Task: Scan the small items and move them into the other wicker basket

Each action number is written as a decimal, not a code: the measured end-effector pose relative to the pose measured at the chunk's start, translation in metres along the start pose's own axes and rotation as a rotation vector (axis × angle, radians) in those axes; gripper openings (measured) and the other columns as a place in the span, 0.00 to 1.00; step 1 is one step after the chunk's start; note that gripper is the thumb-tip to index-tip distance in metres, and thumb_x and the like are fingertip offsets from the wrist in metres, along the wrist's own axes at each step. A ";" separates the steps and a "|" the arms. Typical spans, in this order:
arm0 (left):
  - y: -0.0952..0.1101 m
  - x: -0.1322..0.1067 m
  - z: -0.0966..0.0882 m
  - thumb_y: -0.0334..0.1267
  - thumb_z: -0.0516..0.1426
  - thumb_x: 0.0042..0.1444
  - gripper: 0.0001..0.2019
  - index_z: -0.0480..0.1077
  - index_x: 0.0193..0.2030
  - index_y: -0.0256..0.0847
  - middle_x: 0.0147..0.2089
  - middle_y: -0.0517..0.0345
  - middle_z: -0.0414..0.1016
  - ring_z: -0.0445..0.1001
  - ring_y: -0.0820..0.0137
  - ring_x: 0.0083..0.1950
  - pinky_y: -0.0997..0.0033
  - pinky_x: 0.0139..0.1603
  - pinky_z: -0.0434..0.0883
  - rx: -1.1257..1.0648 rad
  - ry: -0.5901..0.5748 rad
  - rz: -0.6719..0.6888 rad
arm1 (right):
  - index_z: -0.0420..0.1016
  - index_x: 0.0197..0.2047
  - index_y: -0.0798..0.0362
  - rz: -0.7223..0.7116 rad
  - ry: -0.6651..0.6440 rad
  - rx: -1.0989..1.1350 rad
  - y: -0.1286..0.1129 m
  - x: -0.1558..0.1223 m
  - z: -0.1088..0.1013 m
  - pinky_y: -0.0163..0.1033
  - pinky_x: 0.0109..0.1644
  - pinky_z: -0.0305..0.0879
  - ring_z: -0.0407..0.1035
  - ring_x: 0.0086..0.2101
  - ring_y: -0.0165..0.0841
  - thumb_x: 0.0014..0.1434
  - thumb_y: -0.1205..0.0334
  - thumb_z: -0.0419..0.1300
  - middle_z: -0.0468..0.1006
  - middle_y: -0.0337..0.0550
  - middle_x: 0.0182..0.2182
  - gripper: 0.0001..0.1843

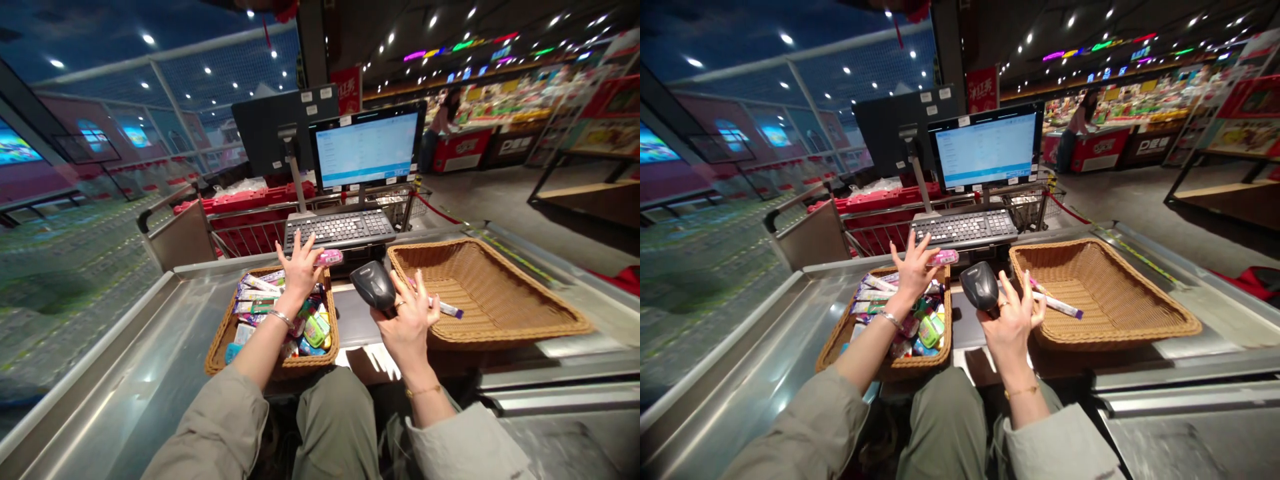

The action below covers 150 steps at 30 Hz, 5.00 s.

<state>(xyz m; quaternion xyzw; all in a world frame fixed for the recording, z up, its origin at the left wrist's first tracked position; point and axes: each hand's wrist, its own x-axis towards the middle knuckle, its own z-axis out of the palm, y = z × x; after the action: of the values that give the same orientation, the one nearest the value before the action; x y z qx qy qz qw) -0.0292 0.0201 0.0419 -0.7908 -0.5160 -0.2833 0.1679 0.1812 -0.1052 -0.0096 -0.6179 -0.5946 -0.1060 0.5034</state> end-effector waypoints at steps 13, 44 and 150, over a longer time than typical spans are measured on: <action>0.067 0.028 0.018 0.38 0.60 0.65 0.17 0.74 0.59 0.53 0.75 0.54 0.61 0.45 0.49 0.80 0.22 0.74 0.31 -0.084 -0.047 0.213 | 0.76 0.57 0.52 0.143 0.194 -0.096 0.050 0.012 -0.039 0.71 0.71 0.39 0.54 0.70 0.54 0.62 0.48 0.60 0.78 0.56 0.57 0.24; 0.053 0.014 0.036 0.42 0.56 0.68 0.22 0.67 0.69 0.52 0.76 0.50 0.60 0.49 0.51 0.80 0.23 0.74 0.37 -0.035 -0.116 0.161 | 0.77 0.54 0.52 0.253 0.323 -0.086 0.058 0.013 -0.041 0.70 0.70 0.46 0.59 0.68 0.56 0.60 0.45 0.65 0.79 0.58 0.55 0.25; -0.034 -0.051 -0.022 0.42 0.67 0.58 0.17 0.76 0.55 0.50 0.75 0.53 0.62 0.45 0.47 0.80 0.15 0.70 0.30 0.029 -0.035 -0.077 | 0.79 0.45 0.48 -0.291 -0.157 0.018 -0.004 -0.018 0.028 0.73 0.69 0.38 0.47 0.72 0.57 0.58 0.59 0.63 0.75 0.45 0.63 0.12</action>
<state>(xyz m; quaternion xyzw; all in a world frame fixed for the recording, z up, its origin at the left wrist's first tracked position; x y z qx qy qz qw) -0.0816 -0.0151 0.0268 -0.7727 -0.5527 -0.2682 0.1594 0.1600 -0.0967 -0.0340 -0.5273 -0.7161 -0.1241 0.4402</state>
